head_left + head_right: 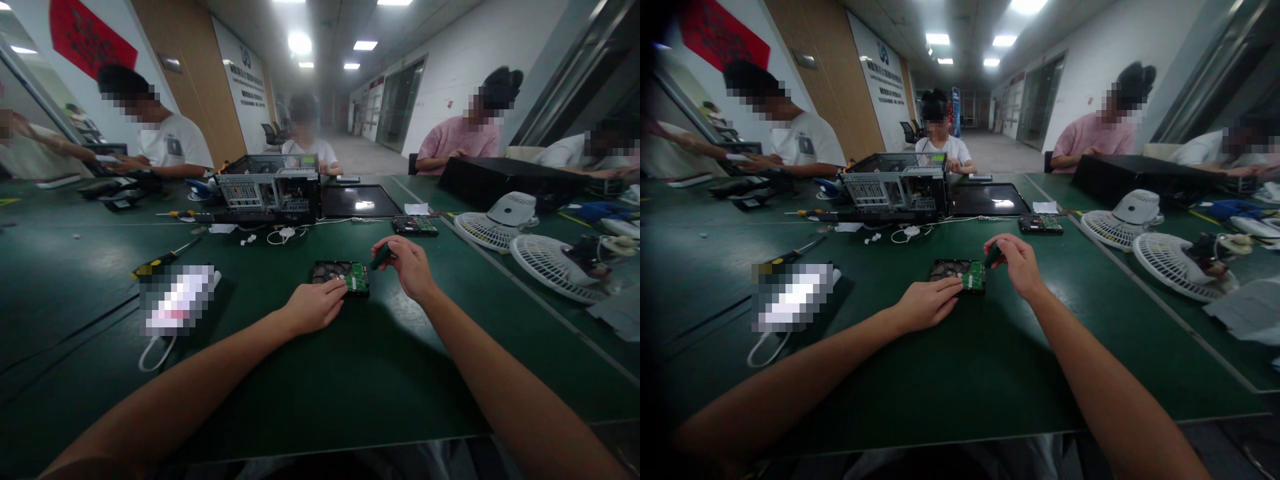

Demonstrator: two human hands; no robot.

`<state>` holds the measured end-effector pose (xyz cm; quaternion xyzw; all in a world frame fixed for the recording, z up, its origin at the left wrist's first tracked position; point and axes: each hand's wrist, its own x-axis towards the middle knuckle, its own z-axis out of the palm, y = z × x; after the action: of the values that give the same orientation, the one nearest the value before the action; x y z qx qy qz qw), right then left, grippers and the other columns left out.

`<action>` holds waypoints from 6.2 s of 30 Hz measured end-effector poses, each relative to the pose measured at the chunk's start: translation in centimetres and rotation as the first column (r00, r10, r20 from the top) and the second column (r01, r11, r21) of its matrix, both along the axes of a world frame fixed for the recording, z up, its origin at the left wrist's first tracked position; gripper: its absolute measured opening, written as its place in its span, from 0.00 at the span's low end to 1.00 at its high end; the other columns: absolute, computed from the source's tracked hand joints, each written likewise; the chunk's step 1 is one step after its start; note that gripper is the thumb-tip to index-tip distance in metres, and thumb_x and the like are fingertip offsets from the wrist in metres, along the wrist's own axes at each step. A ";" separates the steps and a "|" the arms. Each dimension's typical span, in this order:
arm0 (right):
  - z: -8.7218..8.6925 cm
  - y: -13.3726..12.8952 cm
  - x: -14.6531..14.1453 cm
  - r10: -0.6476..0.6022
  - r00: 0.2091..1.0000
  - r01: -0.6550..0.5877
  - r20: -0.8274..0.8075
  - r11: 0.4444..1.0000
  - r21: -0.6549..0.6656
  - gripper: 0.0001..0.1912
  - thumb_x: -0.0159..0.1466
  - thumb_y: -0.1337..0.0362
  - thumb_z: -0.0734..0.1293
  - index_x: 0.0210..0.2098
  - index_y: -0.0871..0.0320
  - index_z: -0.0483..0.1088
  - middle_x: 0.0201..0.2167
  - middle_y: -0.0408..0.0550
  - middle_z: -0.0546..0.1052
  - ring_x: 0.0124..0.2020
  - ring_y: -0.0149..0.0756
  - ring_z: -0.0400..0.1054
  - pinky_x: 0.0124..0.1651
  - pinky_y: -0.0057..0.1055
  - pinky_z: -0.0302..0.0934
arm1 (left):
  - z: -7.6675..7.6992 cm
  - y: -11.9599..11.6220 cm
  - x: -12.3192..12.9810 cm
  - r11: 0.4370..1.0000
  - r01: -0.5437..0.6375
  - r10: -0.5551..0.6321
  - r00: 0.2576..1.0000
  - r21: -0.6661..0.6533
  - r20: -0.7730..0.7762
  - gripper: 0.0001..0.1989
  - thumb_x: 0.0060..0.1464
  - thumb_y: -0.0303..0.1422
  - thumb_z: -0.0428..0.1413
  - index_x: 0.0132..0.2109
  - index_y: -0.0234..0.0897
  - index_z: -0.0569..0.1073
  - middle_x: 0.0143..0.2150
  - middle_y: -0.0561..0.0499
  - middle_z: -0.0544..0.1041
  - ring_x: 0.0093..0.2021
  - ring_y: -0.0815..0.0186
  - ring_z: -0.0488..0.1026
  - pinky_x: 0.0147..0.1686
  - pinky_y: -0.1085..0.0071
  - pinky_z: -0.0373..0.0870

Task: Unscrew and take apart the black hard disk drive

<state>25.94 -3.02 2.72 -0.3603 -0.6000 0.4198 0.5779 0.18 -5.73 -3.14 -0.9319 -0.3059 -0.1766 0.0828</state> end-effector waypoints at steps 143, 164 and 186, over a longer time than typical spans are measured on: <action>0.8 -0.8 -0.7 0.143 0.989 -0.146 -0.031 0.955 -0.259 0.19 0.65 0.46 0.69 0.45 0.54 0.78 0.36 0.47 0.79 0.21 0.26 0.59 0.21 0.28 0.45 | 0.4 -0.2 0.0 1.000 -0.007 0.007 1.000 -0.003 -0.008 0.20 0.70 0.36 0.49 0.63 0.36 0.71 0.65 0.42 0.73 0.54 0.58 0.79 0.43 0.65 0.81; 0.8 -0.8 -1.0 0.106 0.990 -0.127 -0.098 0.961 -0.244 0.17 0.62 0.47 0.73 0.39 0.53 0.74 0.37 0.47 0.80 0.24 0.28 0.63 0.22 0.27 0.48 | 0.4 -0.2 0.1 1.000 0.000 0.000 1.000 -0.007 0.015 0.19 0.70 0.35 0.49 0.63 0.35 0.71 0.64 0.42 0.73 0.53 0.58 0.79 0.45 0.63 0.81; 0.8 -0.7 -0.7 0.123 0.990 -0.138 -0.073 0.955 -0.262 0.15 0.66 0.49 0.68 0.42 0.53 0.74 0.40 0.51 0.81 0.24 0.30 0.64 0.23 0.30 0.49 | 0.7 -0.2 0.0 1.000 -0.003 0.003 1.000 -0.022 -0.017 0.20 0.70 0.36 0.49 0.63 0.36 0.70 0.65 0.42 0.72 0.52 0.58 0.79 0.43 0.64 0.81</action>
<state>25.24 -3.70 3.53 -0.3825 -0.5443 0.5437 0.5117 0.21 -5.97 -2.41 -0.9337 -0.3085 -0.1653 0.0752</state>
